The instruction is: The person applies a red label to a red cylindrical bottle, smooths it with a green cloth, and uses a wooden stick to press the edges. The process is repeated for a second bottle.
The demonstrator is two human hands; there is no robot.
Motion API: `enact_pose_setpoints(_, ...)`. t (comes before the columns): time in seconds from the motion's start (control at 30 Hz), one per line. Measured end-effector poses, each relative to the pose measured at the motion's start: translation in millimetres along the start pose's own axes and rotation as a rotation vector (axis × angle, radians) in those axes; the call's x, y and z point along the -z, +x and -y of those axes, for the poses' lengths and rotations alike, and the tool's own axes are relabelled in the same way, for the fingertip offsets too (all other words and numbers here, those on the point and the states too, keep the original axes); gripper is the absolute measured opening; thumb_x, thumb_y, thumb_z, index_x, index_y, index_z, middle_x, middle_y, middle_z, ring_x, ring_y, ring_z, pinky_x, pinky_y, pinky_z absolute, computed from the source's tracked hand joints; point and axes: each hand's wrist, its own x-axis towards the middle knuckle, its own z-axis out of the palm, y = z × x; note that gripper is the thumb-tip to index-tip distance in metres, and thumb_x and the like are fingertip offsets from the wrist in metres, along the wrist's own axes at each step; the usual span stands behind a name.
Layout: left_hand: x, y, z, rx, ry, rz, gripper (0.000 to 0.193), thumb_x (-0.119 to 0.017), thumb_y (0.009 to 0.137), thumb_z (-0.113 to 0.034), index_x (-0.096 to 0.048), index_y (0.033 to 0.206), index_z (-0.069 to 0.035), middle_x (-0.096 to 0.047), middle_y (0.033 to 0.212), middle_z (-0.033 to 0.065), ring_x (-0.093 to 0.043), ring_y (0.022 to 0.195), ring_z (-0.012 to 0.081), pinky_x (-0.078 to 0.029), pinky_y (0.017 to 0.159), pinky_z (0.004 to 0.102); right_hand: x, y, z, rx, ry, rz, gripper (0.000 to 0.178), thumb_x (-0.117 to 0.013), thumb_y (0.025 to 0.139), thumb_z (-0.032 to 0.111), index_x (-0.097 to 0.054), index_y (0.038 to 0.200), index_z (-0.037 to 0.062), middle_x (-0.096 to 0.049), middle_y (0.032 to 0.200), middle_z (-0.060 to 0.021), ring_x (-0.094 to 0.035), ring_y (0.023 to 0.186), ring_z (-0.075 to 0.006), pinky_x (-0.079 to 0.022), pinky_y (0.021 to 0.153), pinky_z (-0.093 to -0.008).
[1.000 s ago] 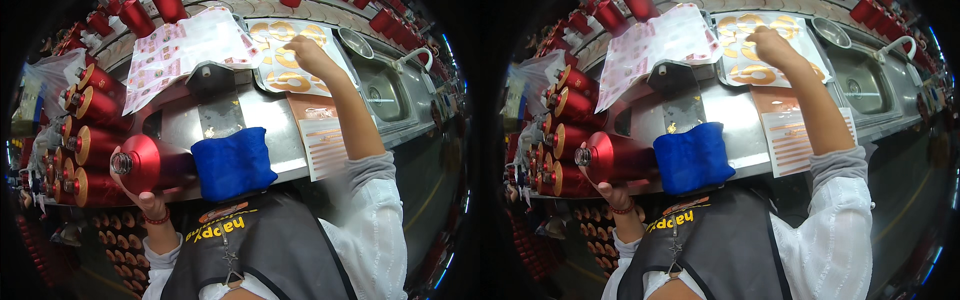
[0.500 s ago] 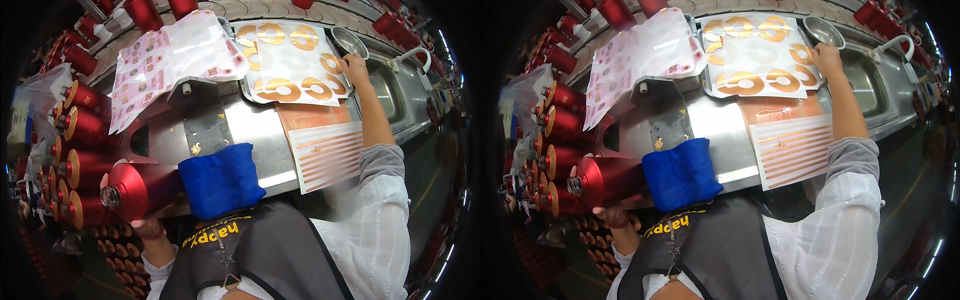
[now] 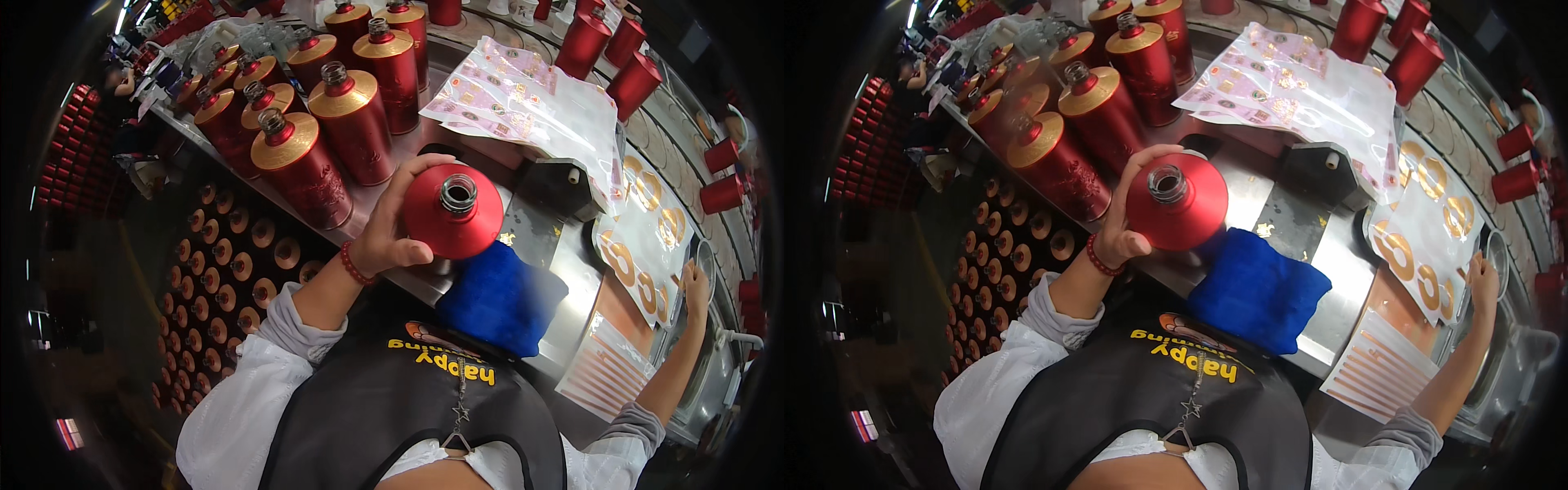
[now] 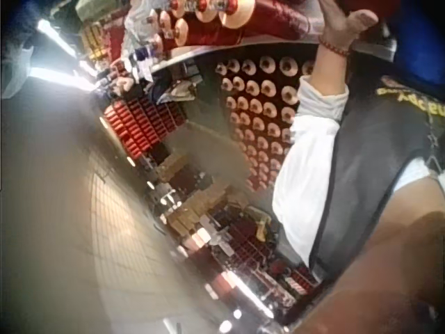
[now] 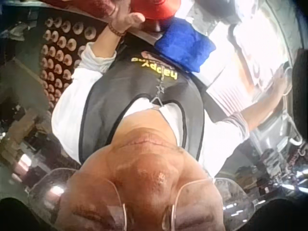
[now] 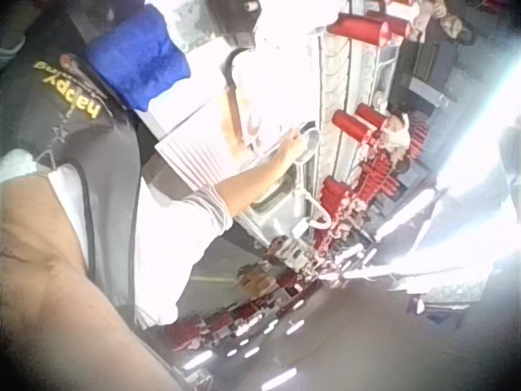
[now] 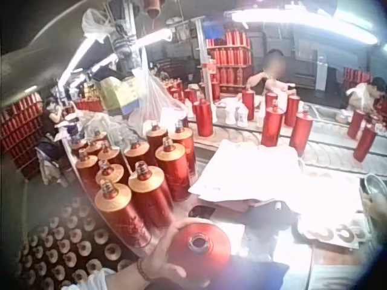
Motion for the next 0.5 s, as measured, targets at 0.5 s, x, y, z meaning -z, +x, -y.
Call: enact_pose_setpoints(0.5, 10, 8, -21, 0.148, -0.086, 0.11, 0.098, -0.08, 0.072, -0.047, -0.036, 0.147, -0.002, -0.053, 0.137, 0.0126, -0.055, 0.127, 0.0223, -0.042, 0.109, 0.0372, -68, -187, 509, 0.489, 1.293, 0.337, 0.025, -0.061, 0.102, 0.022, -0.068, 0.11, -0.0004, -0.064, 0.107, -0.0046, -0.058, 0.094, -0.0072, -0.049, 0.075, -0.0234)
